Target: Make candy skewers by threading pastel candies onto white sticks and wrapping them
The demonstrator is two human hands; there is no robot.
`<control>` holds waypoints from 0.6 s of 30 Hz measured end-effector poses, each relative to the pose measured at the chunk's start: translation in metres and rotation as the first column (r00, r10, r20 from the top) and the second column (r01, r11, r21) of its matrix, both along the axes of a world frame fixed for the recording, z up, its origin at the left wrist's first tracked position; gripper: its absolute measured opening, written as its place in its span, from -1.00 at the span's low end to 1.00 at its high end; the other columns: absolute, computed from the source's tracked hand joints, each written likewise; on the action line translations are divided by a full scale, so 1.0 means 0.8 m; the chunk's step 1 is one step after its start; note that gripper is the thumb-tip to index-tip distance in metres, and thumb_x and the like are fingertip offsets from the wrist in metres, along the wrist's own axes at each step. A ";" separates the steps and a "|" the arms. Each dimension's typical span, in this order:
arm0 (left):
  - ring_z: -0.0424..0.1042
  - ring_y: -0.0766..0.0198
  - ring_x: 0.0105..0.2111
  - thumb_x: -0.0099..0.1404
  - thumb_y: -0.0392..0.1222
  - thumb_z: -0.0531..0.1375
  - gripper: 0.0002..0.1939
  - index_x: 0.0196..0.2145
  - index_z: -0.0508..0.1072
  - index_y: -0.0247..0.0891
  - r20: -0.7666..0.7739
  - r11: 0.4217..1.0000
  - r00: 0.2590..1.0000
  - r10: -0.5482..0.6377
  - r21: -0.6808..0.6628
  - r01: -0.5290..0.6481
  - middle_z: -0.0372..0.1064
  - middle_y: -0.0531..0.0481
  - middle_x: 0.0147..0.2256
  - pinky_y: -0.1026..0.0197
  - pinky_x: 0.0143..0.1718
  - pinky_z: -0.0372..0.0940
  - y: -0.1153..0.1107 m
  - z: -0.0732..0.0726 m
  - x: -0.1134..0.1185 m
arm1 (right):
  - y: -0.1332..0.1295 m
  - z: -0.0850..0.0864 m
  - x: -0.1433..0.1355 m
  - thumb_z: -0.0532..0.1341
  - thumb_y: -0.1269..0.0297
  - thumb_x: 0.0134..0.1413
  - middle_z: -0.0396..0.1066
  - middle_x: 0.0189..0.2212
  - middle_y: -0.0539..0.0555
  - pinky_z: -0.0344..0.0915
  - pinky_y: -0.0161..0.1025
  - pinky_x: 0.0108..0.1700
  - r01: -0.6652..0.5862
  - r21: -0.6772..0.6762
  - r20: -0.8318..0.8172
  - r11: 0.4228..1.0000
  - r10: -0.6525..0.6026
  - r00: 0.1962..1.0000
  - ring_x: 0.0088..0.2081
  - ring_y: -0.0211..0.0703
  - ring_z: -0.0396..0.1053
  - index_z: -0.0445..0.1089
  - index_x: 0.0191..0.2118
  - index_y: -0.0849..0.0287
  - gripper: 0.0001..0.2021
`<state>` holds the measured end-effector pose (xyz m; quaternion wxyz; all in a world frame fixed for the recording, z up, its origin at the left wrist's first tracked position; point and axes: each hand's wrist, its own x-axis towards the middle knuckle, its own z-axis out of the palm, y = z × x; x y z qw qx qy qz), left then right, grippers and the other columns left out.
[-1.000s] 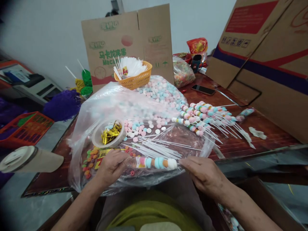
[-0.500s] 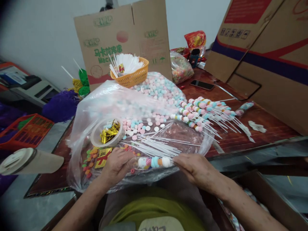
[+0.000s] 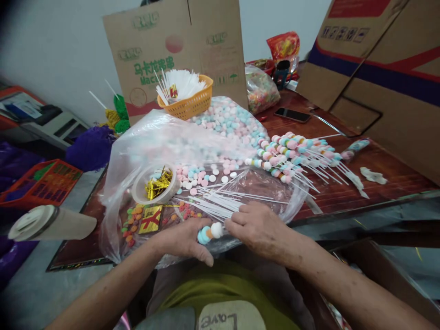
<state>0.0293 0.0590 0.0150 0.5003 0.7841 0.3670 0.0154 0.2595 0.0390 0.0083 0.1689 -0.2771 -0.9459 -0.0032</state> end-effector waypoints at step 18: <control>0.40 0.16 -0.40 -0.02 -0.09 0.27 -0.74 -0.32 0.44 -0.20 -0.455 0.960 0.885 0.101 0.277 0.032 0.44 0.02 -0.41 0.26 -0.39 0.20 0.010 0.028 -0.054 | 0.010 -0.059 -0.017 -0.05 0.32 0.24 0.35 -0.52 0.03 0.15 -0.36 -0.41 -0.022 -0.403 -0.338 0.915 -0.126 0.933 -0.46 -0.29 0.27 0.34 -0.32 0.23 -0.74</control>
